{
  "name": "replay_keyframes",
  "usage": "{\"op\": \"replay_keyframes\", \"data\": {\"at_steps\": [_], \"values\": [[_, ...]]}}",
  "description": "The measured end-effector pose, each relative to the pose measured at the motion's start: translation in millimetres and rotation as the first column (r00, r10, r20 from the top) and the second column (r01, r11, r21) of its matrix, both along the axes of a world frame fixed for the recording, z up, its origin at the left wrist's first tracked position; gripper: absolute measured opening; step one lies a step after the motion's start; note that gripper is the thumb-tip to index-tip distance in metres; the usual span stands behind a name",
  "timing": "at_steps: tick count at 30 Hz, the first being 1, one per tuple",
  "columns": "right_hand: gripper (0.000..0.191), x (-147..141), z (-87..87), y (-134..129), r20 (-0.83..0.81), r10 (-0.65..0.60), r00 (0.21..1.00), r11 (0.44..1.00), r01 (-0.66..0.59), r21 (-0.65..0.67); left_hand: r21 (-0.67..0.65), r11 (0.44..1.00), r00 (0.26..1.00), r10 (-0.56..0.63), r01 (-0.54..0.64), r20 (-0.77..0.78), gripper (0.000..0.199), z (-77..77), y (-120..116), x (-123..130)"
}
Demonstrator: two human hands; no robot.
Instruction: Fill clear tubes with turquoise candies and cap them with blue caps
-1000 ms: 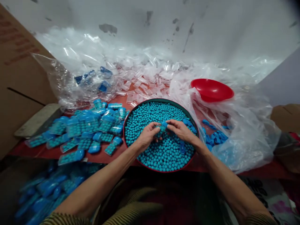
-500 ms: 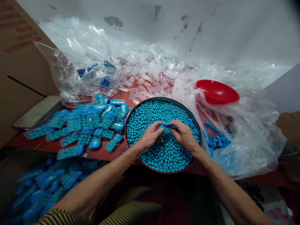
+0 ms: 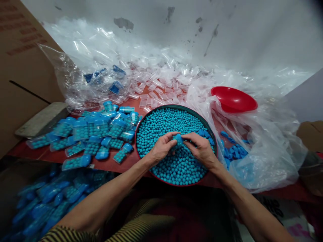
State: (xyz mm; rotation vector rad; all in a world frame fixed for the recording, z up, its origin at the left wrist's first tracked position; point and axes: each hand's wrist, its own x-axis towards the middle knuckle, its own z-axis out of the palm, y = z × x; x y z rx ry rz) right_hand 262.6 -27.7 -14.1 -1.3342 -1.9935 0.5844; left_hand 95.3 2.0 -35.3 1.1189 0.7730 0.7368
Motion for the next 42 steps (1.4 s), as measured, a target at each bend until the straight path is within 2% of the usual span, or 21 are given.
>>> {"op": "replay_keyframes", "data": {"at_steps": [2, 5, 7, 9, 11, 13, 15, 21, 24, 28, 30, 33, 35, 36, 38, 40, 42], "values": [[0.025, 1.4, -0.3, 2.1, -0.099, -0.079, 0.992, 0.988, 0.065, -0.138, 0.012, 1.0, 1.0, -0.009, 0.009, 0.018, 0.037, -0.7, -0.2, 1.1], [0.025, 1.0, -3.5, 3.5, -0.16, -0.103, 0.982, 0.957, 0.054, -0.284, 0.021, 1.0, 1.0, -0.015, 0.015, 0.022, 0.035, -2.4, -0.7, 2.6], [0.024, -2.7, -6.6, 0.7, -0.155, -0.144, 0.977, 0.96, 0.1, -0.26, 0.005, 1.0, 1.0, -0.006, 0.006, 0.014, 0.039, -3.4, -1.3, 3.3], [0.025, -8.7, -9.5, -5.1, -0.107, -0.219, 0.97, 0.967, 0.202, -0.153, -0.01, 1.0, 1.0, 0.003, -0.003, 0.008, 0.044, -4.0, -2.0, 3.7], [0.026, -14.9, -11.7, -11.7, -0.042, -0.256, 0.966, 0.966, 0.254, -0.046, -0.021, 1.0, 1.0, 0.008, -0.008, 0.005, 0.045, -4.5, -2.7, 3.7], [0.028, -18.3, -13.6, -16.0, -0.011, -0.229, 0.973, 0.973, 0.229, -0.004, -0.032, 0.999, 1.0, 0.013, -0.013, -0.001, 0.042, -4.8, -3.2, 3.2], [0.029, -17.7, -15.5, -16.0, -0.031, -0.181, 0.983, 0.983, 0.181, -0.015, -0.042, 0.999, 1.0, 0.021, -0.022, -0.003, 0.037, -5.2, -3.6, 2.6], [0.028, -8.0, -19.4, -3.0, -0.137, -0.038, 0.99, 0.986, 0.015, -0.164, -0.052, 0.996, 0.997, 0.069, -0.071, -0.035, 0.028, -5.3, -4.7, 2.6], [0.03, -4.8, -13.4, 0.1, -0.135, 0.014, 0.991, 0.98, -0.04, -0.196, -0.055, 0.997, 0.997, 0.06, -0.062, -0.041, 0.03, -5.7, -3.1, 0.8], [0.032, 2.8, 1.3, 3.2, -0.213, 0.07, 0.975, 0.951, -0.129, -0.279, -0.101, 0.994, 0.998, -0.037, 0.043, 0.058, 0.035, -5.1, 0.8, -3.6], [0.031, 5.2, 5.4, 7.0, -0.319, -0.028, 0.947, 0.937, -0.087, -0.339, -0.115, 0.988, 0.991, -0.09, 0.101, 0.098, 0.035, -4.6, 2.2, -4.5], [0.036, 1.3, 2.8, 13.5, -0.456, -0.263, 0.85, 0.911, 0.065, -0.406, -0.093, 0.987, 0.987, -0.12, 0.131, 0.11, 0.034, -4.4, 2.9, -3.2], [0.042, -5.5, -1.5, 15.1, -0.476, -0.353, 0.805, 0.906, 0.167, -0.389, -0.049, 0.993, 0.991, -0.1, 0.104, 0.086, 0.032, -4.5, 2.3, -0.7], [0.042, -9.2, -2.9, 14.5, -0.458, -0.365, 0.81, 0.911, 0.21, -0.354, -0.024, 0.996, 0.994, -0.083, 0.085, 0.069, 0.031, -4.3, 1.5, 0.9], [0.038, -15.5, -3.6, 10.7, -0.358, -0.301, 0.884, 0.944, 0.222, -0.245, 0.02, 0.999, 0.999, -0.028, 0.027, 0.041, 0.03, -3.0, -1.1, 4.5], [0.039, -19.1, -2.5, 4.6, -0.188, -0.152, 0.97, 0.982, 0.126, -0.144, 0.037, 0.998, 0.998, 0.048, -0.049, 0.028, 0.029, -0.5, -4.9, 7.5], [0.058, -20.2, -2.5, -1.7, -0.029, -0.003, 1.0, 0.996, 0.001, -0.088, 0.032, 0.991, 0.992, 0.126, -0.127, 0.018, 0.031, 3.2, -8.6, 9.2]]}}
